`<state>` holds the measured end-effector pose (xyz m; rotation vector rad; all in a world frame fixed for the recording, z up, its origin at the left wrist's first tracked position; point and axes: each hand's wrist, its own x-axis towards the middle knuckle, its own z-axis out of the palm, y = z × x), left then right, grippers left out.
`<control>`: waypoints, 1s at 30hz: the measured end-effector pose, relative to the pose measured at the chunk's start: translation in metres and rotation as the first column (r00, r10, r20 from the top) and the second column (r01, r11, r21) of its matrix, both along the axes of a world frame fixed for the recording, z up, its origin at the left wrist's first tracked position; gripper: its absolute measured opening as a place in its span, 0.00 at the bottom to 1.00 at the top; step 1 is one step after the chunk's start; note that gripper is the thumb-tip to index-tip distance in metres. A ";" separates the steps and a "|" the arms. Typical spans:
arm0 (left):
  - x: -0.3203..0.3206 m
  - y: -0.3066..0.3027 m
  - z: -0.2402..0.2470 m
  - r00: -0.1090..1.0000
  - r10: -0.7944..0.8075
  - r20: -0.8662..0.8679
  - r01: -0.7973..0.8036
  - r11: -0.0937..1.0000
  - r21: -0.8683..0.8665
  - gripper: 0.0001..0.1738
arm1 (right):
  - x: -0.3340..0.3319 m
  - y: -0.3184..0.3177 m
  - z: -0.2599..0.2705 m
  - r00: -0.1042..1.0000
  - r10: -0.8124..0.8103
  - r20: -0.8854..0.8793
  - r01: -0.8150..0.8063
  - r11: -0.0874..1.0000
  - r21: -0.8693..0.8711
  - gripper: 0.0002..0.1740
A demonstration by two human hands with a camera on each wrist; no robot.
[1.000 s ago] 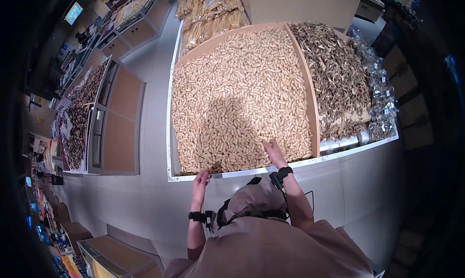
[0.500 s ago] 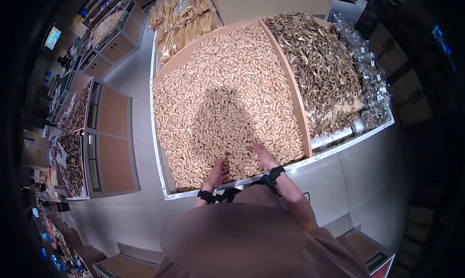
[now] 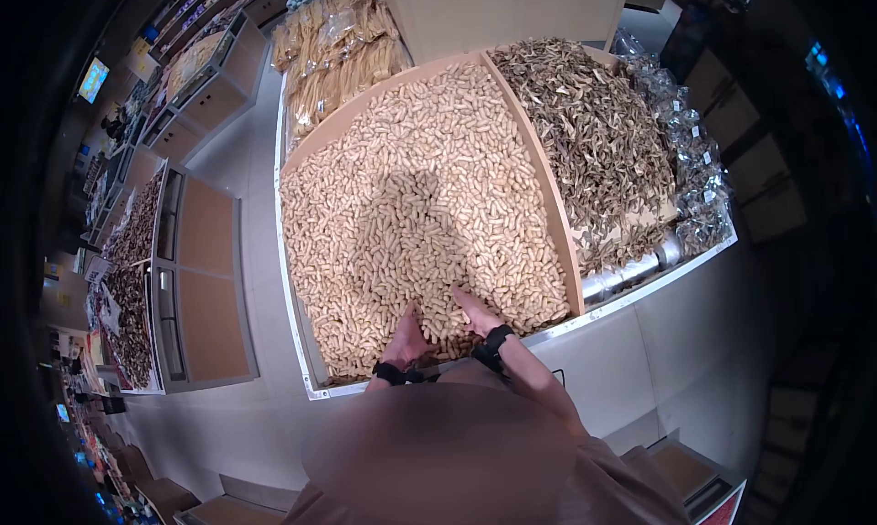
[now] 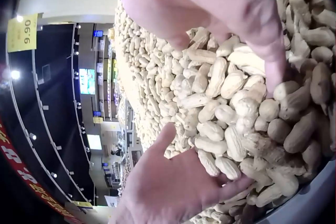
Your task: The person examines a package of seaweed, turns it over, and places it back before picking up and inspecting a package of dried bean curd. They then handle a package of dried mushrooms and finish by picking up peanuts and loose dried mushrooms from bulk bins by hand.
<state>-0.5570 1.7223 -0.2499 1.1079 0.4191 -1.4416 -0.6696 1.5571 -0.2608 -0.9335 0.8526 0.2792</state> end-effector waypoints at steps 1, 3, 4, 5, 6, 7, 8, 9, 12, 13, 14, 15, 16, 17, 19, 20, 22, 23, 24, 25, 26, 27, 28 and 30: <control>0.001 -0.002 0.008 1.000 -0.005 -0.020 0.004 1.000 -0.028 0.43 | -0.001 0.000 0.014 0.999 0.043 0.021 -0.043 0.999 0.001 0.45; -0.001 -0.005 0.036 1.000 -0.015 -0.026 0.013 0.999 -0.050 0.42 | 0.001 0.000 0.023 0.997 0.070 0.041 -0.071 0.997 0.019 0.46; 0.000 -0.007 0.039 0.999 -0.010 -0.035 0.008 0.998 -0.057 0.42 | 0.002 -0.001 0.020 0.997 0.075 0.031 -0.075 0.997 0.012 0.46; 0.001 -0.007 0.041 1.000 -0.007 -0.027 0.006 0.999 -0.041 0.41 | 0.002 -0.001 0.016 0.997 0.058 0.043 -0.060 0.998 0.029 0.46; 0.002 -0.006 0.041 1.000 -0.001 -0.021 0.001 1.000 -0.023 0.41 | 0.001 -0.002 0.013 0.998 0.044 0.053 -0.046 0.998 0.047 0.46; 0.004 -0.006 0.036 0.999 -0.018 -0.046 0.015 0.999 -0.052 0.40 | 0.001 0.000 0.017 0.999 0.019 0.040 -0.019 1.000 -0.009 0.49; 0.004 -0.007 0.030 0.999 -0.009 -0.053 0.006 0.999 -0.053 0.40 | 0.001 -0.003 -0.002 0.999 0.029 0.033 -0.028 1.000 -0.010 0.49; 0.006 -0.007 0.025 0.999 -0.024 -0.022 0.022 0.994 -0.104 0.39 | 0.005 -0.005 -0.021 0.999 0.007 0.037 -0.008 1.000 0.028 0.49; 0.013 -0.006 0.031 0.999 -0.030 0.021 0.034 0.983 -0.179 0.40 | 0.011 0.001 -0.030 0.997 -0.059 0.041 0.055 0.995 0.085 0.45; 0.015 -0.007 0.031 1.000 0.006 0.018 -0.002 0.981 -0.194 0.40 | 0.011 0.003 -0.003 0.996 -0.092 0.011 0.091 0.992 0.091 0.43; 0.016 -0.007 0.029 0.999 0.041 0.015 -0.037 0.977 -0.210 0.40 | 0.013 0.002 0.022 0.992 -0.125 -0.019 0.126 0.987 0.094 0.41; 0.020 -0.006 0.024 1.000 0.024 0.019 -0.018 0.966 -0.258 0.40 | 0.014 0.000 0.033 0.993 -0.107 0.055 0.092 0.970 0.224 0.40; 0.023 -0.006 0.024 1.000 0.020 0.023 -0.013 0.967 -0.254 0.40 | 0.016 0.000 0.035 0.992 -0.111 0.058 0.095 0.969 0.229 0.40; 0.026 -0.006 0.025 1.000 0.023 0.015 -0.018 0.961 -0.275 0.38 | 0.017 0.001 0.036 0.991 -0.116 0.072 0.097 0.969 0.229 0.39; 0.030 -0.008 0.025 1.000 0.028 -0.003 -0.027 0.947 -0.319 0.34 | 0.019 0.004 0.039 0.983 -0.164 0.081 0.143 0.966 0.217 0.34; 0.032 -0.009 0.025 1.000 0.021 -0.001 -0.020 0.949 -0.316 0.34 | 0.021 0.006 0.031 0.982 -0.171 0.082 0.150 0.964 0.220 0.34; 0.036 -0.011 0.024 0.998 0.066 0.006 -0.062 0.956 -0.286 0.29 | 0.029 0.007 0.027 0.953 -0.241 0.182 0.196 0.952 0.234 0.31; 0.038 -0.010 0.023 0.998 0.060 0.011 -0.054 0.957 -0.286 0.29 | 0.027 0.005 0.031 0.964 -0.227 0.141 0.199 0.961 0.190 0.29; 0.039 -0.010 0.022 0.998 0.055 0.018 -0.047 0.949 -0.312 0.27 | 0.030 0.006 0.035 0.961 -0.233 0.148 0.203 0.960 0.191 0.29; 0.040 -0.010 0.025 0.998 0.051 0.026 -0.039 0.940 -0.339 0.25 | 0.033 0.007 0.038 0.933 -0.273 0.234 0.226 0.952 0.207 0.29; 0.042 -0.012 0.027 0.998 0.046 0.034 -0.032 0.939 -0.341 0.25 | 0.037 0.007 0.041 0.896 -0.310 0.319 0.246 0.943 0.223 0.29; 0.043 -0.014 0.030 0.998 0.053 0.040 -0.036 0.936 -0.351 0.25 | 0.039 0.005 0.044 0.905 -0.300 0.301 0.236 0.944 0.231 0.29; 0.044 -0.016 0.035 0.997 0.061 0.046 -0.040 0.932 -0.361 0.25 | 0.040 0.004 0.061 0.902 -0.303 0.309 0.238 0.944 0.229 0.29; 0.045 -0.018 0.054 0.996 0.070 0.057 -0.045 0.932 -0.360 0.25 | 0.041 0.004 0.089 0.882 -0.289 0.373 0.216 0.950 0.225 0.28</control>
